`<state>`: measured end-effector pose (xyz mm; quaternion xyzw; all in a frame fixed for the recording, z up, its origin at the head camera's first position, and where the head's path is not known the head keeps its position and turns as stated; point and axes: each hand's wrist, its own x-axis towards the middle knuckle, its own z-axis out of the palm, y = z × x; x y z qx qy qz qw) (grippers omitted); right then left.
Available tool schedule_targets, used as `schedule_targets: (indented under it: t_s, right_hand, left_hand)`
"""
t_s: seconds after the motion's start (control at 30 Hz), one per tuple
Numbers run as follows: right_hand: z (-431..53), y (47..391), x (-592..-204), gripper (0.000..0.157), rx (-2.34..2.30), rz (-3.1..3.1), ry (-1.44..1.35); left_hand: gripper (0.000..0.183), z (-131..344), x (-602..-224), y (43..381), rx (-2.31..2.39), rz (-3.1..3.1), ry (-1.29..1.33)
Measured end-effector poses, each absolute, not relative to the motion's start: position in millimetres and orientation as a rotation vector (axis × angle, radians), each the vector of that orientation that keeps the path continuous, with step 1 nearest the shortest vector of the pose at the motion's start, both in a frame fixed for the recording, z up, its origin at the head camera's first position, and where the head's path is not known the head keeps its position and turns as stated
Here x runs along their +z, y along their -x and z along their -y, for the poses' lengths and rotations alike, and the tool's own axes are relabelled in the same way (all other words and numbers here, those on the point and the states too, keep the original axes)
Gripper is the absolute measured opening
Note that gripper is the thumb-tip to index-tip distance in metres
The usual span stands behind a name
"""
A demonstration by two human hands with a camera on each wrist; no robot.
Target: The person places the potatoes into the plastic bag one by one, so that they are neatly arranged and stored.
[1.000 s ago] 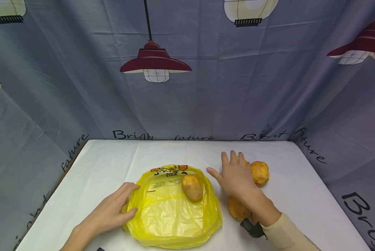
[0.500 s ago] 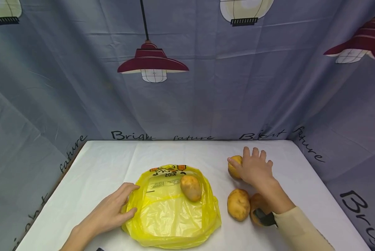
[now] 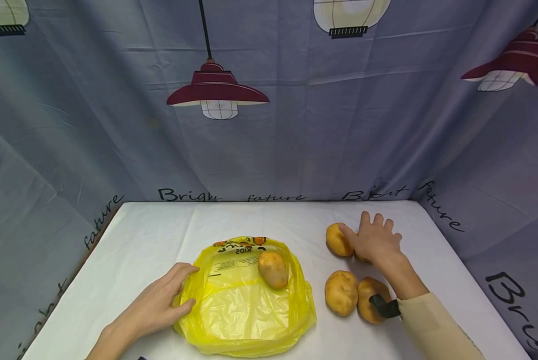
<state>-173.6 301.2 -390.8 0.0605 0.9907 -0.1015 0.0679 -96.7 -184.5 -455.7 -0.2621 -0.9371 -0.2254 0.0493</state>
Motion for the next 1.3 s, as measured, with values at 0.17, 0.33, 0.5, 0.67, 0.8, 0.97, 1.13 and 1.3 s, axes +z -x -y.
schedule_targets:
  t_s: [0.17,0.33,0.5,0.67,0.8,0.97,1.13,1.3]
  right_hand:
    - [-313.9,176.1,-393.8,0.090,-0.340,-2.934,-0.228]
    - [-326.2,178.3,-398.8,0.090,-0.383,-2.886,-0.253]
    - [-334.7,181.0,-402.1,0.091,-0.427,-2.840,-0.251]
    - [-342.2,185.5,-407.1,0.095,-0.449,-2.791,-0.249]
    - [-348.1,187.6,-409.8,0.100,-0.486,-2.717,-0.224]
    - [-351.9,187.1,-409.3,0.104,-0.562,-2.650,-0.223]
    - [-353.8,186.9,-410.4,0.112,-0.724,-2.522,-0.318]
    - [-361.5,188.8,-415.6,0.104,-0.927,-2.430,-0.342]
  left_hand:
    - [0.057,184.7,-455.5,96.5,-0.690,2.853,0.797]
    - [0.057,185.1,-455.3,96.6,-0.688,2.851,0.795]
    - [0.056,186.2,-455.9,96.3,-0.689,2.862,0.788]
    - [0.057,187.4,-456.6,95.7,-0.687,2.863,0.782]
    - [0.057,188.0,-456.8,95.1,-0.693,2.857,0.782]
    - [0.057,188.6,-457.3,95.1,-0.693,2.851,0.784]
    - [0.057,188.6,-457.1,96.2,-0.692,2.857,0.784]
    - [0.058,187.7,-456.7,96.3,-0.701,2.874,0.774]
